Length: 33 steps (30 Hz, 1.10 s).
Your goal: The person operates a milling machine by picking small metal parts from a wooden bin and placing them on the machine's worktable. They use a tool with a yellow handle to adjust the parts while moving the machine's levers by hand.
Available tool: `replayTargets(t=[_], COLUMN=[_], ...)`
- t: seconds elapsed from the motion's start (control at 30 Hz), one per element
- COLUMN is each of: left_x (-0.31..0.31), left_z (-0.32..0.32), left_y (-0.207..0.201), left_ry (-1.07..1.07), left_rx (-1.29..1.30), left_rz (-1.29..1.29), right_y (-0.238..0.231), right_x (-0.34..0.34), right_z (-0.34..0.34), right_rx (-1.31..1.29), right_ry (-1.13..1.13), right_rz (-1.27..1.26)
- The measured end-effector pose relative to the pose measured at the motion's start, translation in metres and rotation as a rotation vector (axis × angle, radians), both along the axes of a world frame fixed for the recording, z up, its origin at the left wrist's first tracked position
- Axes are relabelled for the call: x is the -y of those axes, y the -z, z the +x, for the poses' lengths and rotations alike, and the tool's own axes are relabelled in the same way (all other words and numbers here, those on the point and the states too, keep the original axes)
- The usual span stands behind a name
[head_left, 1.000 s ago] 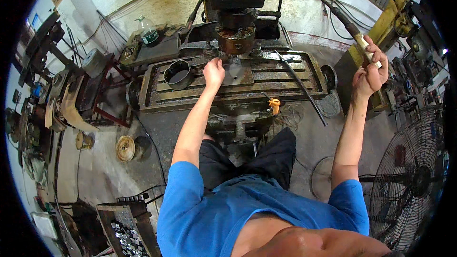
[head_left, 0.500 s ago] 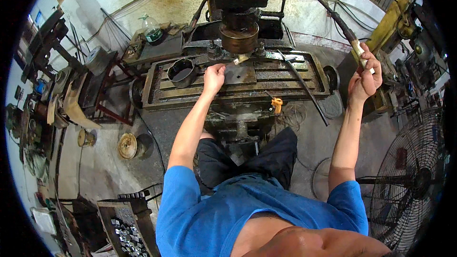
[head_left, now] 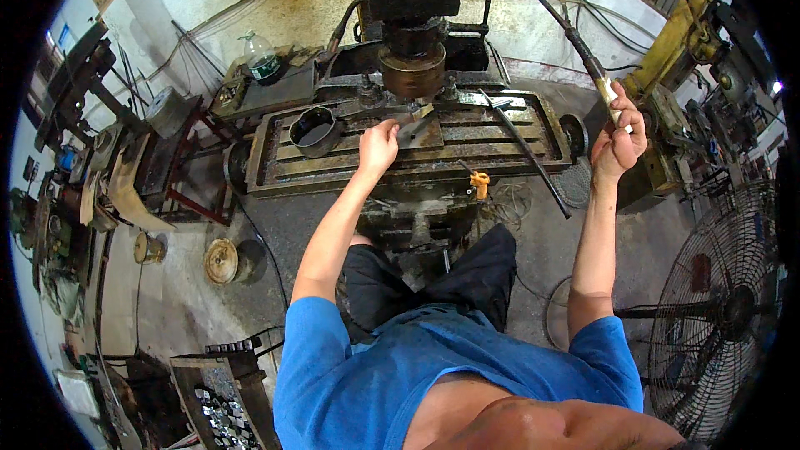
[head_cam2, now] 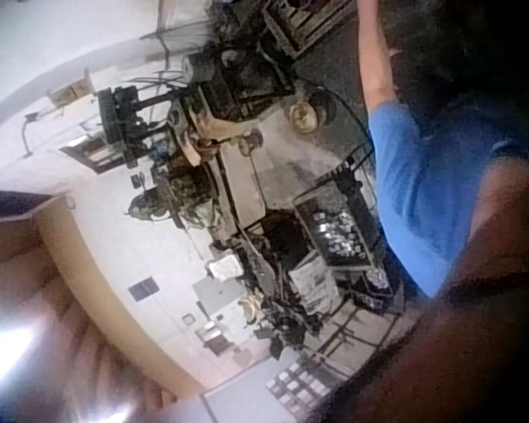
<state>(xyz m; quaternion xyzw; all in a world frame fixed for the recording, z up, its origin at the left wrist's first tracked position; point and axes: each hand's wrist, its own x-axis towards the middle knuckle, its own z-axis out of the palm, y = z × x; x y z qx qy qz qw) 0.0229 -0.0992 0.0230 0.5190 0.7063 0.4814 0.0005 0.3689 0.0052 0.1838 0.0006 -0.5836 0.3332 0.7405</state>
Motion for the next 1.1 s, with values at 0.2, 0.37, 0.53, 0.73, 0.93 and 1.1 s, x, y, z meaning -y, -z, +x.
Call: replayTargets(t=[0.2, 0.37, 0.53, 0.73, 0.93, 1.1], left_x=[0.001, 0.0, 0.01, 0.013, 0.011, 0.002], left_z=[0.0, -0.001, 0.003, -0.001, 0.002, 0.003], left_y=[0.002, 0.008, -0.003, 0.0, -0.002, -0.003], left_ry=[-0.016, 0.038, 0.071, 0.043, 0.033, 0.044], left_rx=[-0.042, 0.074, 0.108, 0.009, 0.001, 0.0], left_rz=[-0.061, -0.063, -0.084, -0.03, -0.019, 0.017], right_y=[0.008, 0.01, -0.005, -0.023, -0.031, -0.049], right_x=[-0.003, -0.005, -0.002, 0.003, -0.007, -0.01], right_z=[-0.002, 0.0, 0.002, -0.001, 0.003, 0.004], right_rx=[-0.017, -0.016, 0.015, 0.015, 0.026, 0.048], right_ry=[-0.026, -0.023, 0.025, 0.069, 0.049, 0.098], right_rz=[-0.005, 0.015, -0.006, 0.044, 0.096, 0.149])
